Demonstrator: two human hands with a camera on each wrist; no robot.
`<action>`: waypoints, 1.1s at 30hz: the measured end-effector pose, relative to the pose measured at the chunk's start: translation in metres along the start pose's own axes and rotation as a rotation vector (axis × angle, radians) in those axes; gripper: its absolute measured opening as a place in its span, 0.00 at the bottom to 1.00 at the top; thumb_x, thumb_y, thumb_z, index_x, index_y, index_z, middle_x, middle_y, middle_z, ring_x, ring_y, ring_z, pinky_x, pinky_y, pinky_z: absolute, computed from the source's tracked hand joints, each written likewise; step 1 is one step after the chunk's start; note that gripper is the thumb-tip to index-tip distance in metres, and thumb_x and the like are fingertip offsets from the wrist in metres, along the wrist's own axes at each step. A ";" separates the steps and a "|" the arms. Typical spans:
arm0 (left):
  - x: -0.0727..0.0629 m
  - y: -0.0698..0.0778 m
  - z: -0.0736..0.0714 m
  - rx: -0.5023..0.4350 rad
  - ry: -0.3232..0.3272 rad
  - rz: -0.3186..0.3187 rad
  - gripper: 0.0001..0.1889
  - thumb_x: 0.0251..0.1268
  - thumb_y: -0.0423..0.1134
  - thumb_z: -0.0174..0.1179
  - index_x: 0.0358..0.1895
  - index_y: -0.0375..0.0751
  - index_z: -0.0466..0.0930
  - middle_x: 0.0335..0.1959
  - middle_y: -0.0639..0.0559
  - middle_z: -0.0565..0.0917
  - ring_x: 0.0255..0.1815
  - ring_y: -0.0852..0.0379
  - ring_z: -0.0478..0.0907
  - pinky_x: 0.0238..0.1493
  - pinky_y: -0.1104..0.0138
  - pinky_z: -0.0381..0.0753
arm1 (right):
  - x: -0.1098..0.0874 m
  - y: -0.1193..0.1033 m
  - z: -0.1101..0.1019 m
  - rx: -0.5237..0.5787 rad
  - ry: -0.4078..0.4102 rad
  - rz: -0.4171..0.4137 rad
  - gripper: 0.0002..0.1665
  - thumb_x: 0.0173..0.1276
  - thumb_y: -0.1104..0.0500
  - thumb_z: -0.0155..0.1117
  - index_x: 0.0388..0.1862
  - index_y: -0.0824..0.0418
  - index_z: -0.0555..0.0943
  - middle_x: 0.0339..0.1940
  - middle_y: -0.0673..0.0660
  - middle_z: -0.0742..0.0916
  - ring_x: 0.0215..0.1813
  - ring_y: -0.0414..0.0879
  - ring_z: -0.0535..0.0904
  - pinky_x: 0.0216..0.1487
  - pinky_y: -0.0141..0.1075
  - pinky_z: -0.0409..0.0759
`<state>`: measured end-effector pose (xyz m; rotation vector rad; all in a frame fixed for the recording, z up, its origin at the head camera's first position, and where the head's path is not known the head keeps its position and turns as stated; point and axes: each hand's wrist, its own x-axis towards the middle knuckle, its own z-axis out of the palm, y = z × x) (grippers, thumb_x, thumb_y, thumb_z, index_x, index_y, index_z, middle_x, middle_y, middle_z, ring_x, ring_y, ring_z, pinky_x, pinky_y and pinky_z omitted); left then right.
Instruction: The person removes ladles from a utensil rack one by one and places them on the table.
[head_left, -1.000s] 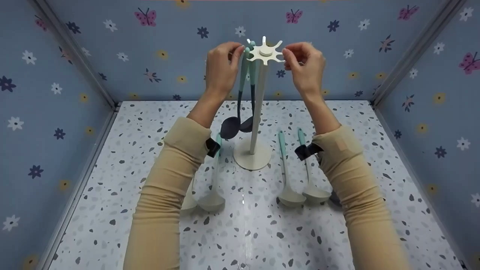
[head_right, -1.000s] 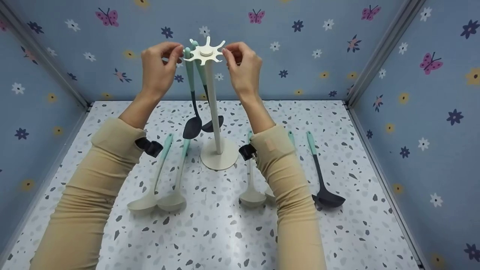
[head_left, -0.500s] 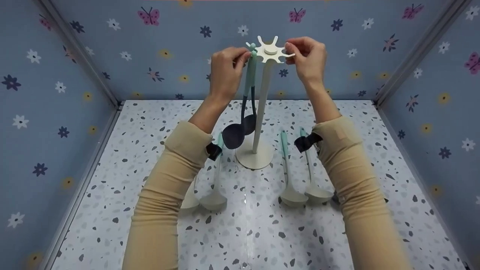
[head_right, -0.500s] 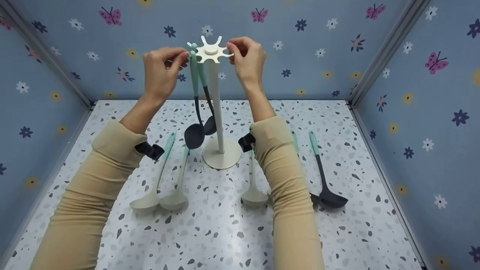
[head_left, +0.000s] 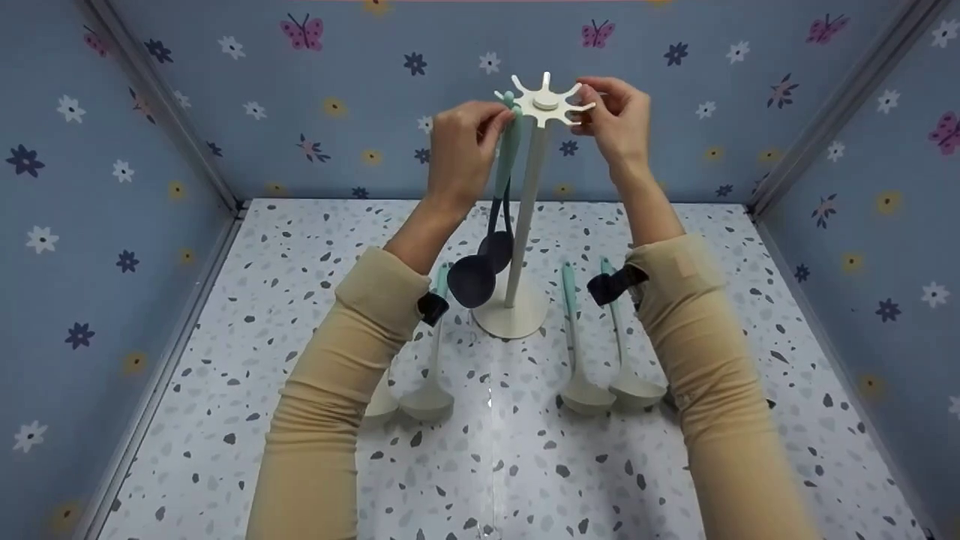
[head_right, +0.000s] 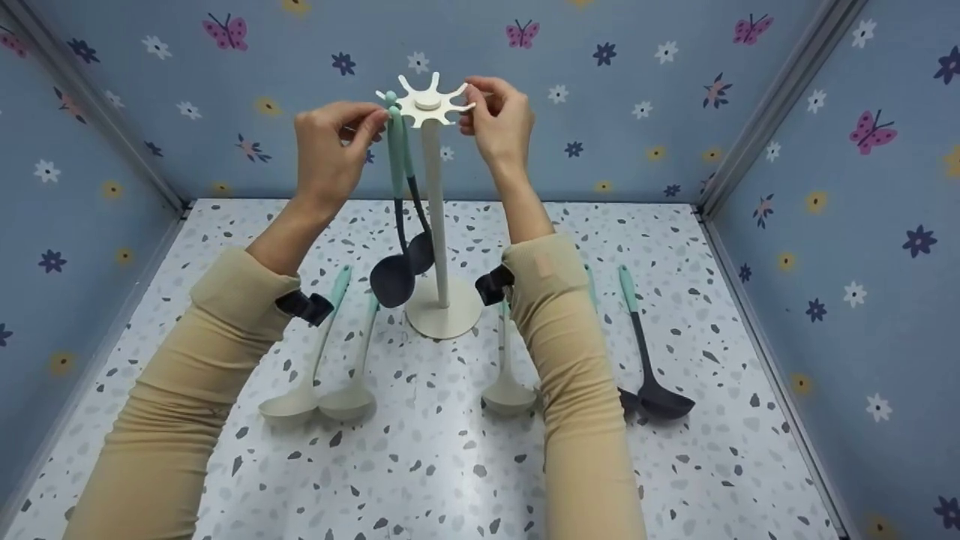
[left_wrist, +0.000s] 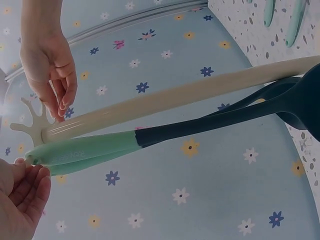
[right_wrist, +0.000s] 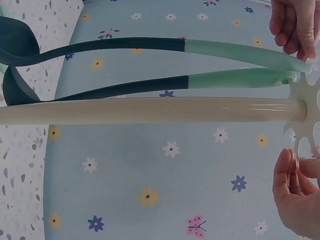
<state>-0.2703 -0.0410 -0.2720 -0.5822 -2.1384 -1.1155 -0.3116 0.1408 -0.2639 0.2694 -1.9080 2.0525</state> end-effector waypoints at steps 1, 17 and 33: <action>0.000 0.000 0.000 -0.003 0.003 -0.001 0.14 0.64 0.39 0.51 0.38 0.32 0.81 0.32 0.44 0.81 0.30 0.57 0.75 0.32 0.72 0.72 | -0.001 -0.001 0.000 0.002 0.008 0.003 0.09 0.64 0.66 0.54 0.38 0.70 0.79 0.25 0.59 0.81 0.25 0.46 0.78 0.28 0.30 0.78; -0.016 -0.004 0.003 -0.041 0.001 -0.088 0.16 0.64 0.41 0.51 0.45 0.32 0.77 0.34 0.45 0.80 0.33 0.57 0.75 0.33 0.71 0.74 | -0.011 -0.020 0.008 -0.105 -0.041 0.204 0.17 0.59 0.59 0.61 0.41 0.71 0.77 0.26 0.59 0.80 0.21 0.44 0.73 0.26 0.28 0.75; -0.063 -0.029 0.019 -0.054 -0.049 -0.203 0.15 0.66 0.38 0.49 0.47 0.29 0.75 0.38 0.43 0.77 0.39 0.54 0.76 0.41 0.69 0.73 | -0.011 -0.019 0.012 -0.101 -0.091 0.278 0.11 0.64 0.61 0.55 0.25 0.66 0.75 0.19 0.58 0.73 0.19 0.43 0.66 0.19 0.28 0.67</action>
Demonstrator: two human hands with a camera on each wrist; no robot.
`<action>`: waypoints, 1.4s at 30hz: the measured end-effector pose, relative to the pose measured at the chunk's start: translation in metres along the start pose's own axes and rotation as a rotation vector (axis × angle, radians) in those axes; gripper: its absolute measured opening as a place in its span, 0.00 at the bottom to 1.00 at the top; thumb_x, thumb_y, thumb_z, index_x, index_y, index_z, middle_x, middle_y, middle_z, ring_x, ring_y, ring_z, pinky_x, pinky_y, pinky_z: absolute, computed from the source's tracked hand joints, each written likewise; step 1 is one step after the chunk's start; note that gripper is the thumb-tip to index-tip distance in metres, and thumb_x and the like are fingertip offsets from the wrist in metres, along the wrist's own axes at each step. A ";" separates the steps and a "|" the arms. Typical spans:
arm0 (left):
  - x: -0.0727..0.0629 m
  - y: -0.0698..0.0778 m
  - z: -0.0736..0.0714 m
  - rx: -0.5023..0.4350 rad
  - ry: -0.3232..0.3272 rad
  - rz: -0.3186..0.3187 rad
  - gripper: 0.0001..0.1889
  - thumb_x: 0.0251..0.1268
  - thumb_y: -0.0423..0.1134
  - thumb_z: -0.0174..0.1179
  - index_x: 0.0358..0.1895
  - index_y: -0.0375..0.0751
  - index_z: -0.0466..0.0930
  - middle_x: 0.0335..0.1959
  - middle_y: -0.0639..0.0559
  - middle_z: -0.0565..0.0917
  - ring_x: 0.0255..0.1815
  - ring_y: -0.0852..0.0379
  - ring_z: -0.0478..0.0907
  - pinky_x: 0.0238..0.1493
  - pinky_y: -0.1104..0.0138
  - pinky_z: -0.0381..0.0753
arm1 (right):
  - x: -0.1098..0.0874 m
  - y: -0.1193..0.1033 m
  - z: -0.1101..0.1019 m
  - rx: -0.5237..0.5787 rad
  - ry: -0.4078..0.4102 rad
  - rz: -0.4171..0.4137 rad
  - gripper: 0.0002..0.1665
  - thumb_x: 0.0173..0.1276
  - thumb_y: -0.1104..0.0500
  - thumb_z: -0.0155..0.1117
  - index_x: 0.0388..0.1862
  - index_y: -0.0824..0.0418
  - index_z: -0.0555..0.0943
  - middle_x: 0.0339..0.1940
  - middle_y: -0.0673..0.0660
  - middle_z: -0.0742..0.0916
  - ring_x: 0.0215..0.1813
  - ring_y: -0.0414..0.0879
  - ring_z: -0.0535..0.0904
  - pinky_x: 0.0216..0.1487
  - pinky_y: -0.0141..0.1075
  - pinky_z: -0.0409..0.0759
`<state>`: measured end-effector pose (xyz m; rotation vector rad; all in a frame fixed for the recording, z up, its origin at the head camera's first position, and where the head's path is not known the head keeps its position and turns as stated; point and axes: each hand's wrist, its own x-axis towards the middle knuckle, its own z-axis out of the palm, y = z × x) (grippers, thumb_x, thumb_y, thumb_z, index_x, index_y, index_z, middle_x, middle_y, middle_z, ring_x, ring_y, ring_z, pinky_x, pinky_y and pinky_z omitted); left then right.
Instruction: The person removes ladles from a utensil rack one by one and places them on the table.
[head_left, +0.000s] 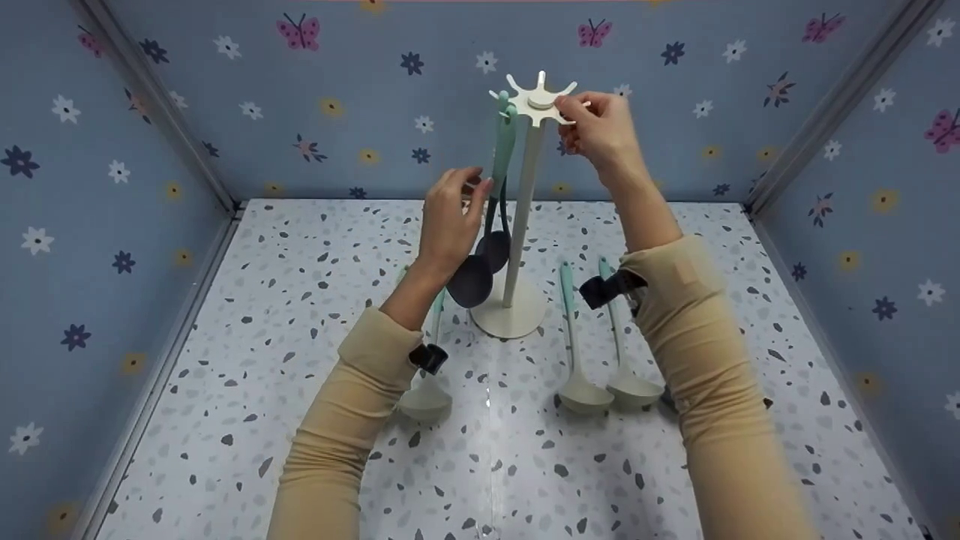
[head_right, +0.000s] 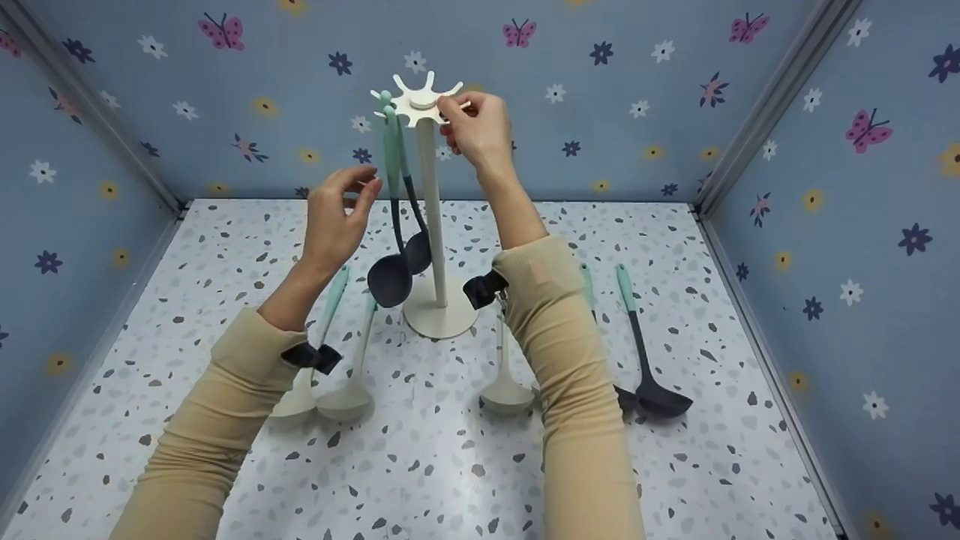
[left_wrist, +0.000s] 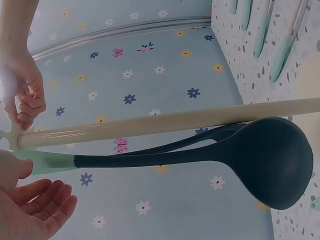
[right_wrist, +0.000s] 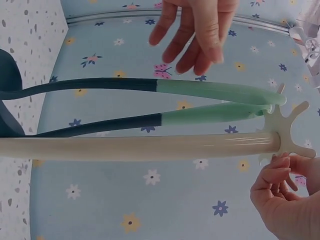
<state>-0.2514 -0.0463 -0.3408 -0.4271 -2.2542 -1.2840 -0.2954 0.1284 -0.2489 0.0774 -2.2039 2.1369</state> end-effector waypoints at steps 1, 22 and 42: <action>-0.002 -0.003 0.002 -0.003 0.000 -0.004 0.15 0.66 0.38 0.49 0.47 0.29 0.75 0.38 0.43 0.78 0.39 0.54 0.75 0.40 0.69 0.73 | 0.000 0.000 0.000 0.007 -0.003 0.002 0.11 0.64 0.62 0.55 0.24 0.66 0.74 0.19 0.58 0.73 0.18 0.43 0.66 0.19 0.28 0.67; -0.032 -0.048 0.038 -0.062 -0.058 -0.101 0.14 0.56 0.33 0.60 0.44 0.29 0.75 0.40 0.41 0.77 0.41 0.49 0.74 0.46 0.63 0.71 | 0.001 0.000 0.001 0.211 -0.082 0.054 0.11 0.67 0.65 0.50 0.25 0.70 0.72 0.18 0.58 0.72 0.18 0.43 0.65 0.18 0.28 0.64; -0.045 -0.069 0.060 -0.217 0.094 -0.126 0.08 0.56 0.31 0.59 0.38 0.30 0.78 0.33 0.43 0.80 0.37 0.55 0.78 0.38 0.70 0.77 | 0.001 0.006 0.004 0.246 -0.075 0.030 0.11 0.67 0.66 0.49 0.25 0.69 0.71 0.18 0.58 0.70 0.17 0.43 0.64 0.17 0.28 0.62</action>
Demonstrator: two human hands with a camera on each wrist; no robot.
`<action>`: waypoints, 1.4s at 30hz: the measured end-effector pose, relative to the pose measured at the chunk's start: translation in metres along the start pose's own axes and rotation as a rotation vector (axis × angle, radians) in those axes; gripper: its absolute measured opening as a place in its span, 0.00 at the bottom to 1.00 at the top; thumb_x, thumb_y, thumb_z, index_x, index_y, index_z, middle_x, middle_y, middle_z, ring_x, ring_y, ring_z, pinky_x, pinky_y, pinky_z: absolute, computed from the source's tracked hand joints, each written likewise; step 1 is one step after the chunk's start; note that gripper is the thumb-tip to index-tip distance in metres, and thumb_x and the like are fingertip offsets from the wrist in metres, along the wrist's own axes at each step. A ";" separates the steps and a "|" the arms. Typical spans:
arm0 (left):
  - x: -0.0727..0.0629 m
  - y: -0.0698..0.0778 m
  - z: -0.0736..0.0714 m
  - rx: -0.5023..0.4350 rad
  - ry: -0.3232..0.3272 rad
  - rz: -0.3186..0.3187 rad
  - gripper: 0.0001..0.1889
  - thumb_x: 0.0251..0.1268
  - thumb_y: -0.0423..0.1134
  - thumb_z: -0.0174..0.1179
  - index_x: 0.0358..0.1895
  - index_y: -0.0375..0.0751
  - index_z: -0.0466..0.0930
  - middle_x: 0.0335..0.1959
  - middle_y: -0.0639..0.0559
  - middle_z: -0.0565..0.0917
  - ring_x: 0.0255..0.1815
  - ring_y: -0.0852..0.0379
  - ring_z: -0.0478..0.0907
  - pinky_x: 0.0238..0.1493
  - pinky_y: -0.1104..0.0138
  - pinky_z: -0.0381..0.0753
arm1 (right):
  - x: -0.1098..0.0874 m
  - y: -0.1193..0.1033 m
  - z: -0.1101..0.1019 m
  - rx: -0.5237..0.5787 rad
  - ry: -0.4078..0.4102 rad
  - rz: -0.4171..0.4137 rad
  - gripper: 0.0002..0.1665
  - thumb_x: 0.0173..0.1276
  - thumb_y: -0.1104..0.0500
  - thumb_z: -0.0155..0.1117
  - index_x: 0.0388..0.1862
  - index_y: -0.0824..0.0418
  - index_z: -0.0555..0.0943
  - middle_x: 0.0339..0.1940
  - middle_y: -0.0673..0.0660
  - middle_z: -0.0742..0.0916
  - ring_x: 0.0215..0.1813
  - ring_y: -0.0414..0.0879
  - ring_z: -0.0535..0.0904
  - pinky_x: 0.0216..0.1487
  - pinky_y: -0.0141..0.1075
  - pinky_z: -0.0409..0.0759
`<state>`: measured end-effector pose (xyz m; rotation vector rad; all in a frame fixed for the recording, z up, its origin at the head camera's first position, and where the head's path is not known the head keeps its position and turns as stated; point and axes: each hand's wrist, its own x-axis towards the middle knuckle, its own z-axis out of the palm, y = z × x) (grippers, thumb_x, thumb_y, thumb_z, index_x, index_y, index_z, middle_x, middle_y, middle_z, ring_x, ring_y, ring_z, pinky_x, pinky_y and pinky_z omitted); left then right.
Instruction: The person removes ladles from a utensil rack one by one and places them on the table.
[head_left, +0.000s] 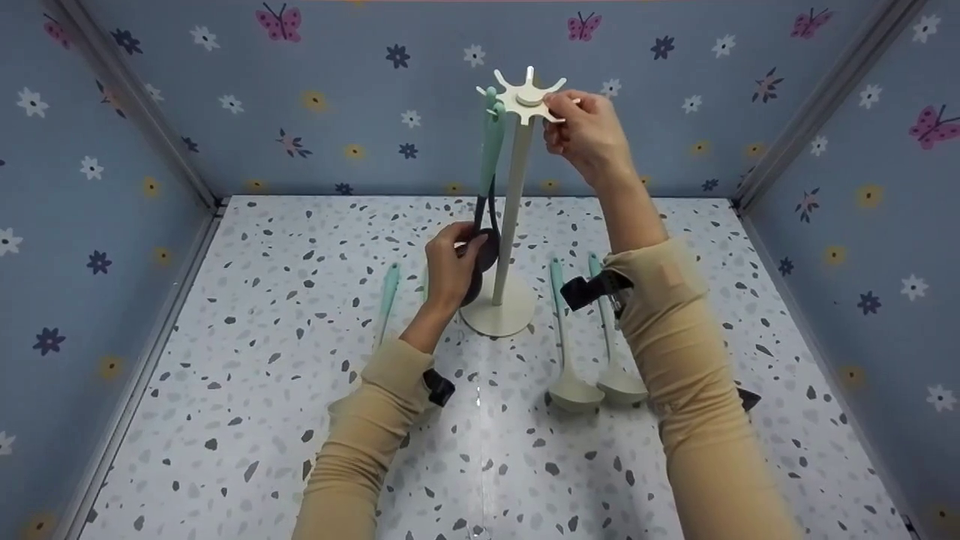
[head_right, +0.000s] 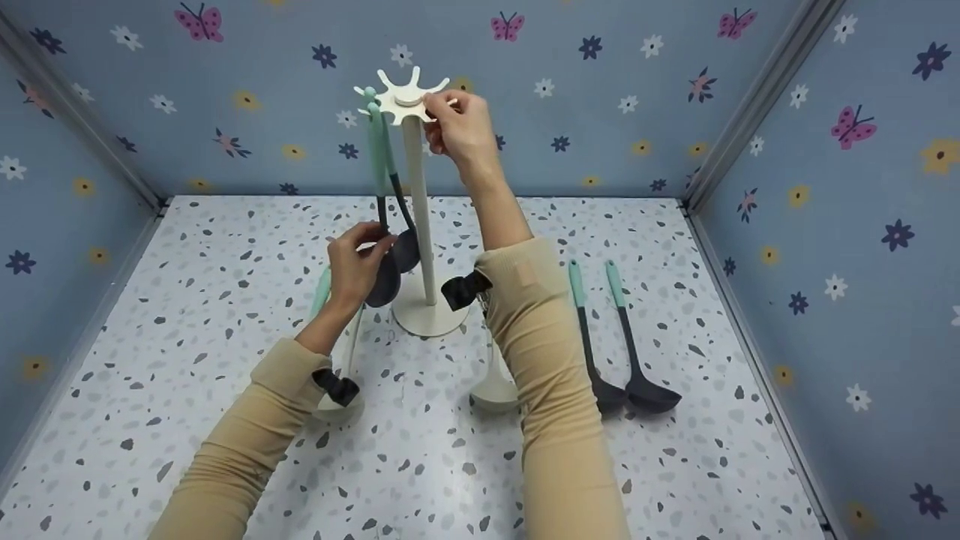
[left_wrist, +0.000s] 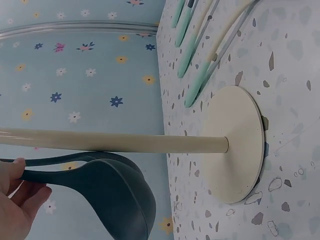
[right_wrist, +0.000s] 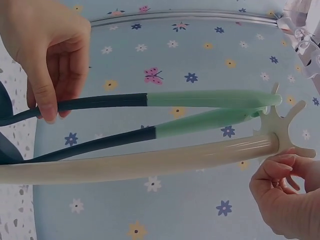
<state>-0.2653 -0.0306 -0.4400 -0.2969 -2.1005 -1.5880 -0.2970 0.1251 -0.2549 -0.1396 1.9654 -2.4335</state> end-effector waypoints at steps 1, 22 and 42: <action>-0.001 -0.001 0.000 -0.004 0.005 0.003 0.08 0.56 0.31 0.59 0.38 0.30 0.79 0.34 0.43 0.80 0.37 0.56 0.78 0.38 0.71 0.77 | 0.000 0.000 0.000 0.008 0.000 -0.001 0.11 0.67 0.66 0.48 0.25 0.69 0.71 0.18 0.58 0.70 0.17 0.43 0.64 0.17 0.28 0.61; -0.003 -0.002 -0.006 -0.032 0.093 0.129 0.08 0.56 0.31 0.59 0.36 0.29 0.81 0.31 0.42 0.81 0.35 0.54 0.79 0.35 0.72 0.77 | 0.000 0.001 0.001 0.053 0.002 0.023 0.12 0.67 0.67 0.49 0.23 0.69 0.69 0.17 0.57 0.69 0.17 0.43 0.61 0.17 0.29 0.60; -0.006 -0.012 -0.050 0.104 0.128 0.117 0.09 0.56 0.32 0.59 0.36 0.27 0.81 0.29 0.42 0.81 0.32 0.54 0.79 0.31 0.67 0.78 | -0.001 0.000 0.001 0.047 -0.013 0.006 0.11 0.67 0.66 0.49 0.24 0.69 0.70 0.18 0.58 0.70 0.17 0.43 0.62 0.17 0.29 0.61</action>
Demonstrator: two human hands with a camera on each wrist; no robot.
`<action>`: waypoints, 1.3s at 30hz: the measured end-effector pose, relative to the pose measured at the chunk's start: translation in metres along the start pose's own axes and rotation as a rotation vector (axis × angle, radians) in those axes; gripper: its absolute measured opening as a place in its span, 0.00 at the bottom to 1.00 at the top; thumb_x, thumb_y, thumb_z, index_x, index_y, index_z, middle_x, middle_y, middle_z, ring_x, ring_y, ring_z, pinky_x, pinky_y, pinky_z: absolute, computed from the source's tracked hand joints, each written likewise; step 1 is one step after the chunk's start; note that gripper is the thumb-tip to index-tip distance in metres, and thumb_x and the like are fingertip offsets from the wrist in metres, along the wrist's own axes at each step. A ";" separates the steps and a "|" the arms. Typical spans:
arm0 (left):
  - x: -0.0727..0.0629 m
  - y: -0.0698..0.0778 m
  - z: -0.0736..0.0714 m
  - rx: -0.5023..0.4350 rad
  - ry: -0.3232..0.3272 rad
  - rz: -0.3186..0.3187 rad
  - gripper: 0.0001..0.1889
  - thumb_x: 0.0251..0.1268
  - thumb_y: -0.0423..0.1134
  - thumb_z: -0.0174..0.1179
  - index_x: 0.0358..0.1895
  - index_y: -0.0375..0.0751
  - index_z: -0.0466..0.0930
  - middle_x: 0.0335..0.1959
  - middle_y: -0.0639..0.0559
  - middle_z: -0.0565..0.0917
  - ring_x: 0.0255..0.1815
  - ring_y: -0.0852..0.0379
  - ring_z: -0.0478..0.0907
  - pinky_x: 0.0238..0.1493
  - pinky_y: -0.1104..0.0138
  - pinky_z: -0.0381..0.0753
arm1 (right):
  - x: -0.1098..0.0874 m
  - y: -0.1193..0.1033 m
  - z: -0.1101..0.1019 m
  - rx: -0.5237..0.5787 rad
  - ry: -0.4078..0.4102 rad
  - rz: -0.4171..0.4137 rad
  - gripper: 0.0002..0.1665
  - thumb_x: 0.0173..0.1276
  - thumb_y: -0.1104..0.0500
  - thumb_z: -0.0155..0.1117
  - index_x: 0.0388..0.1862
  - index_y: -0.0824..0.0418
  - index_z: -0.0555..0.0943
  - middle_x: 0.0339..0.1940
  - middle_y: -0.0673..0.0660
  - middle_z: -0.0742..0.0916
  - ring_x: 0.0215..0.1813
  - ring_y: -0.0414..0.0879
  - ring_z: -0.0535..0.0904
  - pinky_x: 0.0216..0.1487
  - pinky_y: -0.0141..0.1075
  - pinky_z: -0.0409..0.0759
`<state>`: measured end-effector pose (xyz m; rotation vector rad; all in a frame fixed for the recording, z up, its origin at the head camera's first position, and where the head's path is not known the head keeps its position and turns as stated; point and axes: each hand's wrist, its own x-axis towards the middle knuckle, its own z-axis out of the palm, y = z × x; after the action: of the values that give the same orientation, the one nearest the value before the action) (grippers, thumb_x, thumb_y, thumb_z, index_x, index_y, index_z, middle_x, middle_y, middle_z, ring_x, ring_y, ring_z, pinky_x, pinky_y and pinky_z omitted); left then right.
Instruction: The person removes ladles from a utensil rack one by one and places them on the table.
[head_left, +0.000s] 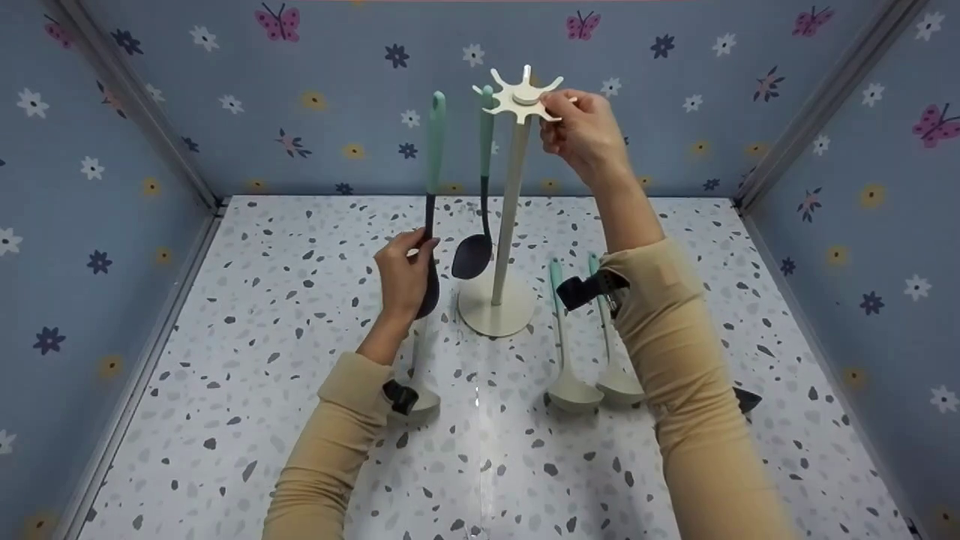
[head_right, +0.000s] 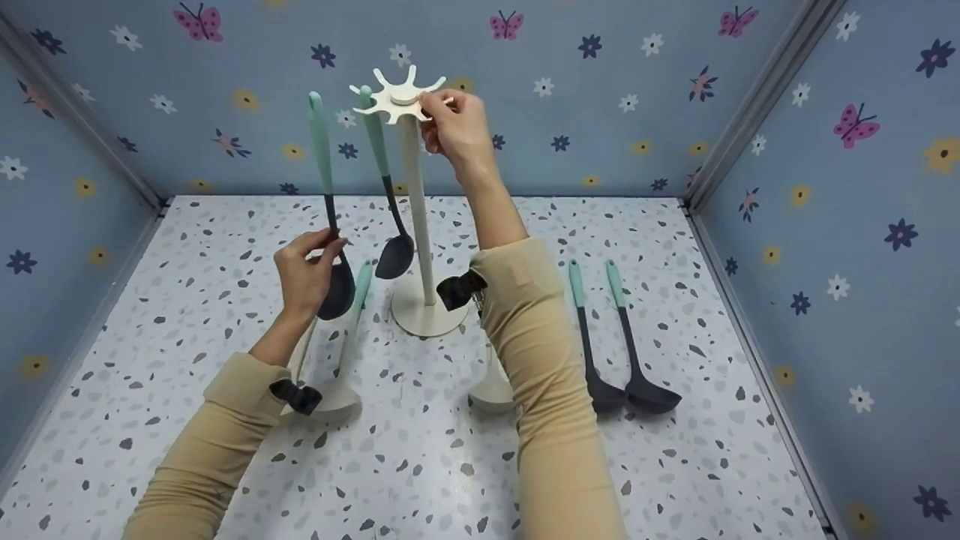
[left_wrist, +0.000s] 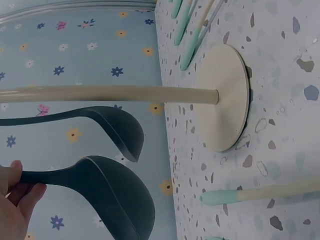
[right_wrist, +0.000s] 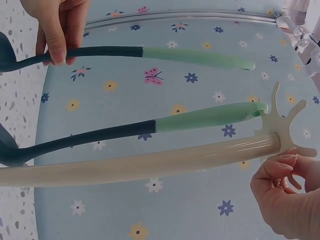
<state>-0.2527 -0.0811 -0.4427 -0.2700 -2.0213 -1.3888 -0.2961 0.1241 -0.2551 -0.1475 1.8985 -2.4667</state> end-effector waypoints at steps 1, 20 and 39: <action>0.000 -0.002 -0.003 0.014 0.000 -0.006 0.09 0.56 0.31 0.59 0.36 0.27 0.81 0.29 0.42 0.81 0.32 0.54 0.79 0.31 0.67 0.78 | 0.000 0.000 0.000 0.002 0.003 0.001 0.11 0.67 0.66 0.49 0.24 0.69 0.70 0.18 0.58 0.70 0.17 0.43 0.62 0.16 0.28 0.61; -0.003 -0.039 -0.061 0.269 -0.058 -0.235 0.09 0.57 0.29 0.57 0.37 0.25 0.80 0.28 0.38 0.81 0.29 0.49 0.77 0.31 0.62 0.74 | 0.000 0.001 0.000 -0.018 0.017 -0.008 0.11 0.67 0.66 0.49 0.24 0.69 0.71 0.18 0.58 0.69 0.17 0.43 0.62 0.17 0.29 0.61; -0.016 -0.079 -0.096 0.512 -0.149 -0.460 0.07 0.53 0.24 0.57 0.34 0.21 0.79 0.31 0.31 0.80 0.34 0.40 0.77 0.37 0.55 0.72 | 0.002 0.002 0.000 -0.006 0.011 -0.010 0.12 0.67 0.66 0.49 0.23 0.69 0.70 0.16 0.58 0.70 0.17 0.43 0.63 0.16 0.29 0.62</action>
<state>-0.2421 -0.1958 -0.4917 0.3474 -2.5883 -1.0626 -0.2980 0.1234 -0.2567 -0.1439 1.9142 -2.4736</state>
